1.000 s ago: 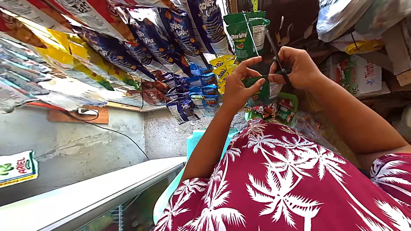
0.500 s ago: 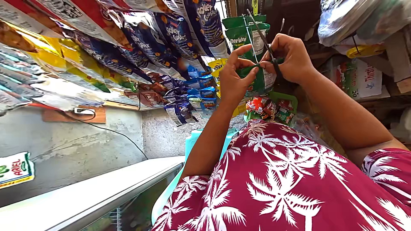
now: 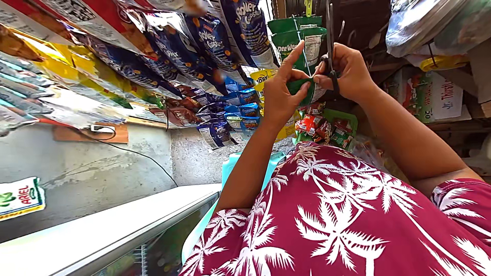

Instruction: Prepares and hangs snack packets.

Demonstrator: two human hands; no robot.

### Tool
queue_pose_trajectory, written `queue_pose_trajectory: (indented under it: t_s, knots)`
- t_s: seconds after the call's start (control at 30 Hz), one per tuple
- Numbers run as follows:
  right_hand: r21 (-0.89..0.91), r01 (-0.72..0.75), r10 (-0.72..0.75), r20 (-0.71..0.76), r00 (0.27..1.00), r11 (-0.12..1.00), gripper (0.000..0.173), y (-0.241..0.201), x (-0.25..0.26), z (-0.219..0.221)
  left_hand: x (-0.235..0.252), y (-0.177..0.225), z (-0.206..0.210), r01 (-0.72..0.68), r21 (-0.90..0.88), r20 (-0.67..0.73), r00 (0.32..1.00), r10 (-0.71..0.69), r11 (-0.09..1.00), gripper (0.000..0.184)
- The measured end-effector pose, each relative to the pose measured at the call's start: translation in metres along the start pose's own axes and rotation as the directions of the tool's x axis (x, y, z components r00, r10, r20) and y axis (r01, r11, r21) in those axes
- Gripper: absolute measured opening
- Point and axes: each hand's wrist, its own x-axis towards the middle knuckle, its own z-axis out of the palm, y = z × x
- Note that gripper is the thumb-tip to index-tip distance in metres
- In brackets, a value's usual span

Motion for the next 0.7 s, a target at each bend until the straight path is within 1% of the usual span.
queue_pose_trajectory:
  t_s: [0.2, 0.37, 0.43, 0.5, 0.57, 0.7]
  knots:
    - [0.016, -0.029, 0.029, 0.020, 0.999, 0.999, 0.024, 0.000, 0.004, 0.001, 0.003, -0.006, 0.003, -0.125, 0.134, -0.004, 0.992, 0.127, 0.983, 0.064]
    - [0.002, -0.038, 0.038, 0.008, 0.999, 0.999, 0.024, -0.004, 0.008, 0.005, 0.004, -0.008, 0.003, -0.174, 0.257, -0.023, 0.982, 0.186, 0.951, 0.059]
    - [-0.010, -0.049, 0.049, -0.004, 0.999, 0.999, 0.025, -0.007, 0.009, 0.005, 0.002, -0.009, 0.000, -0.174, 0.260, -0.019, 0.982, 0.186, 0.950, 0.058]
    - [0.002, -0.075, 0.075, -0.015, 0.997, 0.997, 0.026, -0.009, 0.010, 0.006, 0.001, -0.008, -0.002, -0.156, 0.223, -0.012, 0.987, 0.162, 0.962, 0.056]
    - [0.039, -0.133, 0.135, -0.033, 0.990, 0.990, 0.028, -0.011, 0.011, 0.007, 0.001, -0.007, -0.003, -0.118, 0.186, -0.004, 0.993, 0.121, 0.975, 0.057]
    - [0.097, -0.259, 0.266, -0.076, 0.961, 0.961, 0.028, -0.016, 0.012, 0.010, 0.003, -0.003, -0.003, -0.061, 0.212, 0.016, 0.998, 0.059, 0.975, 0.063]
